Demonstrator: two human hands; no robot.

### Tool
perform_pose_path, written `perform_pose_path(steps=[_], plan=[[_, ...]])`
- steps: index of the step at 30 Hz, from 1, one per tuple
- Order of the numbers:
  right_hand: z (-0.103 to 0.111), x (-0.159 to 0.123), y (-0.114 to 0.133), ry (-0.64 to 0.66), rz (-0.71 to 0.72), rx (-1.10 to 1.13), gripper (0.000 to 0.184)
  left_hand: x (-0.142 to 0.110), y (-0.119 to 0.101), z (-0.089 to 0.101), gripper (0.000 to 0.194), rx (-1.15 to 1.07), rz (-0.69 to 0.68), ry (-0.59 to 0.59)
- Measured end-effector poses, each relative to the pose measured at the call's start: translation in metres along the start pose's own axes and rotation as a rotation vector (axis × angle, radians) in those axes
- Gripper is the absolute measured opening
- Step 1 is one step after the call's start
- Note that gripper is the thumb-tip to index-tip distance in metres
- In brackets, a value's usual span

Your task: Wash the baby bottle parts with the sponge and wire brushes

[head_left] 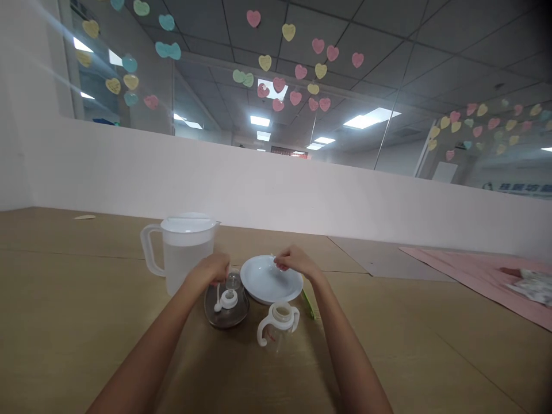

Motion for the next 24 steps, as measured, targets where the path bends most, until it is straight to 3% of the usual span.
perform_pose_path(steps=[3,5,8,12,15,19,24], plan=[[0.033,-0.007,0.016,-0.161,-0.001,0.304,0.015,-0.011,-0.016,0.029,0.017,-0.056,-0.096,-0.087],[0.053,-0.015,0.026,-0.253,0.005,0.49,0.016,-0.017,-0.031,0.05,0.012,-0.127,-0.215,-0.221],[0.074,-0.027,0.042,-0.31,0.055,0.742,0.019,-0.02,-0.051,0.065,0.01,-0.358,-0.317,-0.378],[0.093,-0.039,0.059,-0.347,0.183,1.007,0.019,-0.009,-0.065,0.047,0.035,-0.911,-0.238,-0.325],[0.104,-0.046,0.065,-0.434,0.246,1.101,0.029,0.0,-0.068,0.029,0.038,-1.161,-0.109,-0.33],[0.107,-0.048,0.067,-0.528,0.242,1.092,0.03,0.004,-0.072,0.015,0.041,-1.174,-0.051,-0.349],[0.1,-0.049,0.074,-0.499,0.214,0.952,0.032,0.004,-0.074,0.017,0.036,-0.965,-0.164,-0.462]])
Point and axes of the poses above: each hand's wrist, its own x-axis towards the middle knuckle, its own z-axis out of the back of the hand, y = z × x, the point moved 7 cm from there along x, towards the middle knuckle, and after that the axes turned 15 degrees about -y, right-handed, at the moved point
